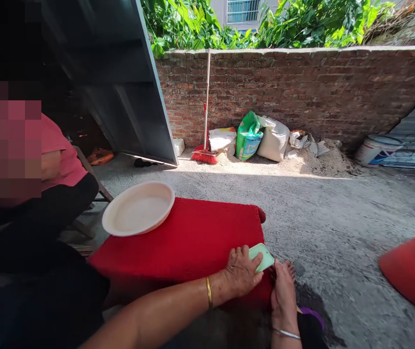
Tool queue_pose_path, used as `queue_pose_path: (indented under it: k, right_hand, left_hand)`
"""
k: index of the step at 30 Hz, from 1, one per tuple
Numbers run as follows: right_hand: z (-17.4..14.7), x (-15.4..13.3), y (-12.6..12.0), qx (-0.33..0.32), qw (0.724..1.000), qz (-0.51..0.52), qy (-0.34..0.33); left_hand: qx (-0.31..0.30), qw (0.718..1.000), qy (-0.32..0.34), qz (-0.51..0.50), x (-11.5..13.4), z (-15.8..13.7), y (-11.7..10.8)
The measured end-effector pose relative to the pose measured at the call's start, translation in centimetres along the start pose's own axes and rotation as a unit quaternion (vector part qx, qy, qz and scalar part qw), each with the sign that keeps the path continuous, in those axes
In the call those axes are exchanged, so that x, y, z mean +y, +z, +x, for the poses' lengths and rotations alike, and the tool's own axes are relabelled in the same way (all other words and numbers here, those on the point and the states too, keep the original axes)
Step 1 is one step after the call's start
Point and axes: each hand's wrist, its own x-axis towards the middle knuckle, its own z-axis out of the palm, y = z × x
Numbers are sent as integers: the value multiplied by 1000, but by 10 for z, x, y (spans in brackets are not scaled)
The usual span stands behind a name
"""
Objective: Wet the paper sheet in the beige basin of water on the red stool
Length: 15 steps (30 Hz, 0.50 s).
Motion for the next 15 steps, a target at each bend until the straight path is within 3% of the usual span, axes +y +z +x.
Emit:
queue_pose_path:
  k: [2,5,8,10,12,15]
  right_hand:
    - [1,0,0,-3,1000,4,24]
    - [3,0,-1,-3,999,13,52]
    - [4,0,-1,-7,998,20,65]
    - [3,0,-1,-9,997,23,67]
    - [3,-1,-1,-9,997,25,69]
    - [2,-3,-1,-12,997,23,72]
  left_hand:
    - [-11,999,-52,9,-19,1,-3]
    - [-26,984,-170,37,-81,-23,-24]
    - [-36,951,-296,75,-149,-60,-54]
    - [-35,927,-360,96,-175,-78,-70]
    - [-23,923,-372,101,-176,-81,-76]
    - [-5,955,-288,69,-130,-57,-63]
